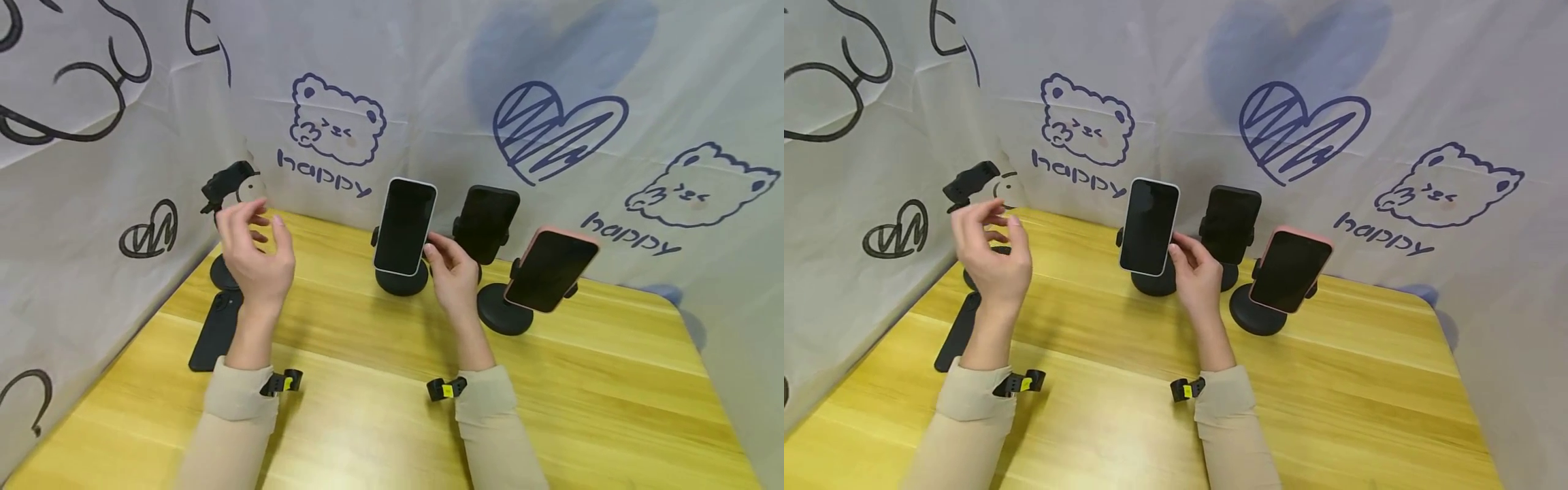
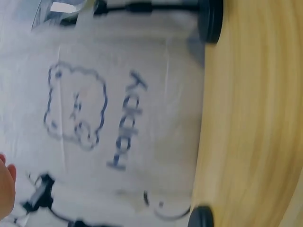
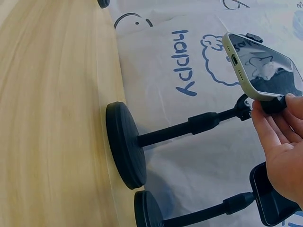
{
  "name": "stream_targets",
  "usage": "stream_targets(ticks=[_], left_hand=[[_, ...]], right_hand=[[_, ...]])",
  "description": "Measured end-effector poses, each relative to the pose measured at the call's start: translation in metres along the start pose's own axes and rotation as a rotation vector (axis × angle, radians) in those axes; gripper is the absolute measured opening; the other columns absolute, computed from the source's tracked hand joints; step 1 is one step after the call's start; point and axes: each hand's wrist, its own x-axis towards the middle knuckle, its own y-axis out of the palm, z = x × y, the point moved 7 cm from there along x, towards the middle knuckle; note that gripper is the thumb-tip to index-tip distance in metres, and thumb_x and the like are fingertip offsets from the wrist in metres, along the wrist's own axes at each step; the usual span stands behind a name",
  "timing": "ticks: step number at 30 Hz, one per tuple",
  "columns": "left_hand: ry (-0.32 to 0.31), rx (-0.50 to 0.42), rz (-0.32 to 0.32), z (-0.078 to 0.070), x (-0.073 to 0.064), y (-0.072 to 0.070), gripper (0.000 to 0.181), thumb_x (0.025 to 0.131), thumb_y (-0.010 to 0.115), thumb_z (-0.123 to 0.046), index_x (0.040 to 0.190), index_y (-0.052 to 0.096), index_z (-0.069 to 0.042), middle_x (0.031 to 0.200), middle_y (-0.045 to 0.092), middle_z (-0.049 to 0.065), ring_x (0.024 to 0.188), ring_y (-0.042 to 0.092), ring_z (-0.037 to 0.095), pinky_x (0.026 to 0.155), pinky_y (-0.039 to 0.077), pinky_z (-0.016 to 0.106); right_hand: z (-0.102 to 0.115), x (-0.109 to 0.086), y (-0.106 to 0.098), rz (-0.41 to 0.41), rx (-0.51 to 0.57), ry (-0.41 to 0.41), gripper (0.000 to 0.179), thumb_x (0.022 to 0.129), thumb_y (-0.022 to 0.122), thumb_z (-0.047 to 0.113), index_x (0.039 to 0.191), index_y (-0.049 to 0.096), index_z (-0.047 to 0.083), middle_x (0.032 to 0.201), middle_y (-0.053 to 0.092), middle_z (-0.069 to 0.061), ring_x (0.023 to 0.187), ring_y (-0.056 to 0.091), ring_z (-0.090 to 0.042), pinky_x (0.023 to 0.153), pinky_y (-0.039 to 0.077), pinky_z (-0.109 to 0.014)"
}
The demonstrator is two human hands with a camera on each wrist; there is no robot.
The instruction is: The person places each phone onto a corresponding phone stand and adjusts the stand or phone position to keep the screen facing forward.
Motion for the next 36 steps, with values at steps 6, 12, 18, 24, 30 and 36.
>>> stream_targets(ticks=[6,12,18,24,30,36], left_hand=[[-0.061,-0.011,-0.286,0.017,0.025,-0.037,0.028,0.092,0.060,-0.020,0.117,0.064,-0.008,0.120,0.047,-0.006,0.098,0.055,0.020,0.078,0.043,0.023],[-0.308,0.018,-0.205,0.060,0.037,-0.045,0.030,0.098,0.049,-0.008,0.127,0.058,-0.008,0.131,0.048,0.000,0.111,0.052,0.012,0.086,0.043,0.021],[-0.597,0.223,0.140,0.115,0.036,-0.035,0.044,0.103,0.046,-0.015,0.146,0.049,-0.007,0.146,0.047,0.009,0.127,0.047,0.021,0.095,0.040,0.030],[-0.611,0.290,0.332,0.137,0.036,-0.029,0.047,0.103,0.054,-0.019,0.147,0.051,-0.004,0.146,0.050,0.015,0.128,0.054,0.032,0.105,0.044,0.045],[-0.613,0.332,0.384,0.142,0.037,-0.029,0.045,0.106,0.061,-0.021,0.146,0.052,-0.002,0.143,0.052,0.021,0.129,0.058,0.035,0.107,0.050,0.048],[-0.639,0.353,0.374,0.146,0.041,-0.032,0.043,0.106,0.062,-0.016,0.145,0.054,0.000,0.141,0.057,0.021,0.129,0.061,0.034,0.106,0.052,0.046]], right_hand=[[-0.001,0.005,-0.007,-0.018,-0.002,0.003,0.028,0.100,0.069,0.002,0.125,0.071,-0.007,0.119,0.071,-0.024,0.090,0.067,0.001,0.085,0.056,-0.015],[-0.004,0.005,-0.009,-0.009,-0.003,0.016,0.028,0.101,0.068,0.004,0.127,0.070,-0.006,0.121,0.071,-0.024,0.091,0.067,0.001,0.085,0.057,-0.016],[-0.006,0.004,-0.005,0.005,0.018,0.037,0.029,0.101,0.068,0.004,0.127,0.070,-0.007,0.122,0.070,-0.025,0.092,0.067,0.002,0.086,0.057,-0.016],[-0.002,0.004,-0.003,0.011,0.028,0.024,0.029,0.101,0.068,0.004,0.127,0.070,-0.008,0.122,0.070,-0.025,0.091,0.067,0.003,0.086,0.057,-0.016],[-0.002,0.003,-0.002,0.021,0.023,0.022,0.029,0.101,0.068,0.004,0.127,0.070,-0.007,0.123,0.071,-0.024,0.093,0.067,0.002,0.087,0.057,-0.017],[-0.002,0.002,-0.001,0.026,0.030,0.015,0.029,0.100,0.068,0.004,0.127,0.070,-0.007,0.121,0.071,-0.026,0.093,0.068,0.000,0.086,0.057,-0.017]])
